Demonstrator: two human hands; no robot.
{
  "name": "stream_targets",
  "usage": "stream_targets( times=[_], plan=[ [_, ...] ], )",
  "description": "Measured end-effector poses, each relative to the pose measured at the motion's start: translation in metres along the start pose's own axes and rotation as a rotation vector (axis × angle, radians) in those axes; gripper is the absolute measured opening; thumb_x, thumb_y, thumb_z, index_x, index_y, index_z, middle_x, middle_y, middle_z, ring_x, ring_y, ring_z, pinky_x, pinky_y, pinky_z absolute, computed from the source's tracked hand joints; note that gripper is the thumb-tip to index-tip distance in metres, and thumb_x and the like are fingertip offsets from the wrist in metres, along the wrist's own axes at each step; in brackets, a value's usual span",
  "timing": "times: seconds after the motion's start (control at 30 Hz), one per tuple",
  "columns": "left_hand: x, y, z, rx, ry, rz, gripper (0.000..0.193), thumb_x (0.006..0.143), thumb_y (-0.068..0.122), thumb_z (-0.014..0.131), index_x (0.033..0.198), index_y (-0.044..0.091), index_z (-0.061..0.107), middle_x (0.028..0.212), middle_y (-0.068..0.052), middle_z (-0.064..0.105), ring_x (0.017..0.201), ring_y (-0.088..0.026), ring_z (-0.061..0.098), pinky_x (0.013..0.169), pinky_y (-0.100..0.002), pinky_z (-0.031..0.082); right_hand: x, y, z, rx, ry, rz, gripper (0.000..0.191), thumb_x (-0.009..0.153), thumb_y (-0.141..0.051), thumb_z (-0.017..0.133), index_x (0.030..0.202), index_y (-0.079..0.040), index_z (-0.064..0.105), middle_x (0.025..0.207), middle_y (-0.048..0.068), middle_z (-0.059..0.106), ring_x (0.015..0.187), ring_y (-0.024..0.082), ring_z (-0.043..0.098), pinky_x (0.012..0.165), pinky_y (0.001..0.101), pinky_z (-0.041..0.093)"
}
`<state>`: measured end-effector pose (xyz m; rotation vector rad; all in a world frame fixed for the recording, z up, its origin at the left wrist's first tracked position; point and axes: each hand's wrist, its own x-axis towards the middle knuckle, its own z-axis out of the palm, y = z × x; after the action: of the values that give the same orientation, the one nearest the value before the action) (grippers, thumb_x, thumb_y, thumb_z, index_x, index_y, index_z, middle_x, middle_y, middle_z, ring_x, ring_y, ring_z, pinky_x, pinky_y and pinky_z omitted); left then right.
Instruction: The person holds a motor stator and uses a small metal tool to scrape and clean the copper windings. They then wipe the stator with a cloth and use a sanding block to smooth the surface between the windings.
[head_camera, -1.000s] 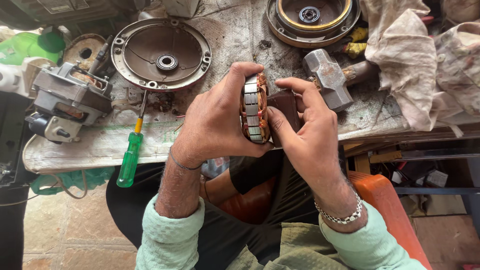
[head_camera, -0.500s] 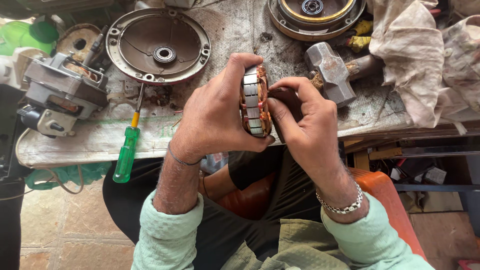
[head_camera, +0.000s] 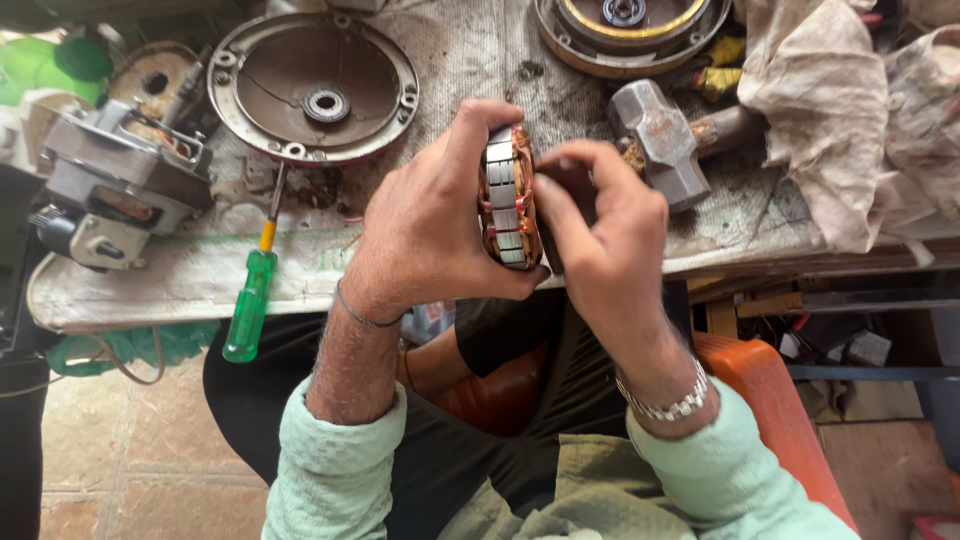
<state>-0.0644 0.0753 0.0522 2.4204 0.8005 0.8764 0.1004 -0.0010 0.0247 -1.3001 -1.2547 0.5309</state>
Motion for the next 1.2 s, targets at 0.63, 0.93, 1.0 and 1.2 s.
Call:
stream_targets(
  times=[0.63, 0.93, 1.0, 1.2],
  plan=[
    [0.001, 0.001, 0.005, 0.064, 0.032, 0.045, 0.107, 0.054, 0.033, 0.099, 0.140, 0.009, 0.039, 0.106, -0.012, 0.068, 0.089, -0.033, 0.074, 0.072, -0.043, 0.061, 0.004, 0.007, 0.003, 0.162, -0.006, 0.013, 0.011, 0.105, -0.001, 0.064, 0.115, 0.003, 0.065, 0.101, 0.003, 0.071, 0.091, 0.005, 0.064, 0.080, 0.0207, 0.054],
    [0.000, 0.008, 0.004, 0.085, 0.031, 0.030, 0.105, 0.054, 0.033, 0.098, 0.138, 0.008, 0.042, 0.109, -0.012, 0.068, 0.089, -0.033, 0.074, 0.071, -0.044, 0.061, -0.004, 0.005, -0.004, 0.148, -0.029, 0.030, 0.012, 0.104, -0.001, 0.064, 0.115, 0.003, 0.064, 0.103, 0.003, 0.070, 0.094, 0.005, 0.065, 0.082, 0.0204, 0.054],
    [-0.001, 0.008, 0.005, 0.080, 0.047, 0.052, 0.105, 0.053, 0.033, 0.098, 0.139, 0.008, 0.043, 0.112, -0.013, 0.068, 0.091, -0.034, 0.074, 0.073, -0.044, 0.061, -0.005, 0.004, -0.004, 0.124, -0.021, 0.046, 0.011, 0.104, -0.002, 0.066, 0.115, 0.003, 0.065, 0.101, 0.002, 0.069, 0.091, 0.005, 0.064, 0.080, 0.0205, 0.054],
    [0.000, 0.012, 0.005, 0.092, 0.038, 0.041, 0.107, 0.051, 0.032, 0.097, 0.139, 0.005, 0.043, 0.117, -0.015, 0.067, 0.093, -0.034, 0.074, 0.075, -0.043, 0.061, 0.001, 0.005, -0.002, 0.228, -0.020, 0.050, 0.010, 0.106, -0.002, 0.065, 0.115, 0.003, 0.064, 0.099, 0.002, 0.067, 0.090, 0.005, 0.061, 0.080, 0.0208, 0.052]
  ],
)
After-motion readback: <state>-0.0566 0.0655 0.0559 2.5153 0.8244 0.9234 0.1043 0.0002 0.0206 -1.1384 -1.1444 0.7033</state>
